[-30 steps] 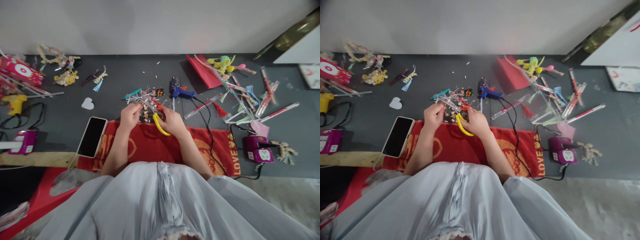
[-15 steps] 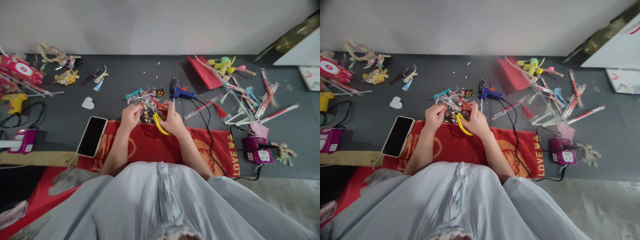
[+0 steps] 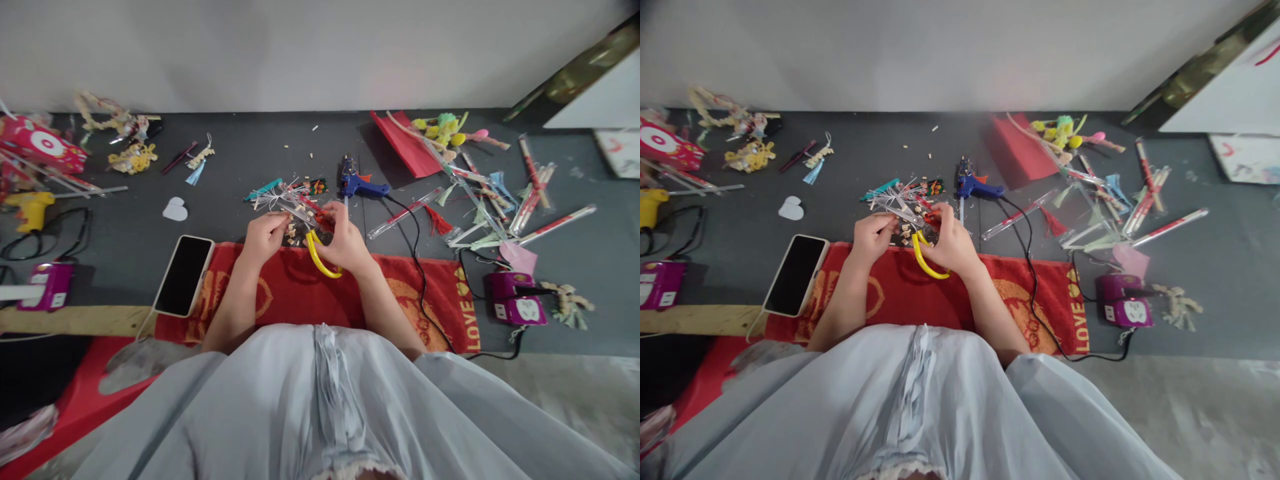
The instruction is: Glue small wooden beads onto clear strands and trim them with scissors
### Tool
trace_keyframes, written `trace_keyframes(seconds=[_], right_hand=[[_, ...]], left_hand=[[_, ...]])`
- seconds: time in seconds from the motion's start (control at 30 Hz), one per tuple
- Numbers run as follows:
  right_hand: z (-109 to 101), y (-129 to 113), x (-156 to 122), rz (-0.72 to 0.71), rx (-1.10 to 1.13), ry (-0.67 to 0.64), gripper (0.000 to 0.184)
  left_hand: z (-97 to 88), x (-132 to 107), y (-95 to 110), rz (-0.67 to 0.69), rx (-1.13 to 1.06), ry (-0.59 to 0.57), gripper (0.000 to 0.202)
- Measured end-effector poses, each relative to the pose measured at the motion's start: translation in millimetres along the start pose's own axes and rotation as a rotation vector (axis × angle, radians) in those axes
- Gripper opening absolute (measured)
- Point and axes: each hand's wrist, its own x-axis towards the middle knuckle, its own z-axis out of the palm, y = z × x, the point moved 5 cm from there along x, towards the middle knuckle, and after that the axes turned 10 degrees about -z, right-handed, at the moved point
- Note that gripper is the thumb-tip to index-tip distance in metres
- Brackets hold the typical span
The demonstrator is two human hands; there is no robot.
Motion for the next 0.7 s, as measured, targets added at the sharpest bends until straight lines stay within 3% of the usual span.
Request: trace_keyframes(seconds=[0.37, 0.57, 0.7], right_hand=[[-1.5, 0.2, 0.8, 0.038, 0.049, -0.015, 0.055], [0.7, 2.9, 0.2, 0.102, -0.002, -0.062, 0.052], [3.4, 3.5, -0.6, 0.065, -0.017, -0.066, 0.049]], left_hand=[[-4.0, -0.3, 6.7, 0.053, 0.026, 0.026, 0.036], [-6.7, -1.0, -2.2, 0.041, 0.06, 0.055, 0.028], [-8.0, -0.7, -5.2, 0.012, 0.059, 0.051, 0.032]])
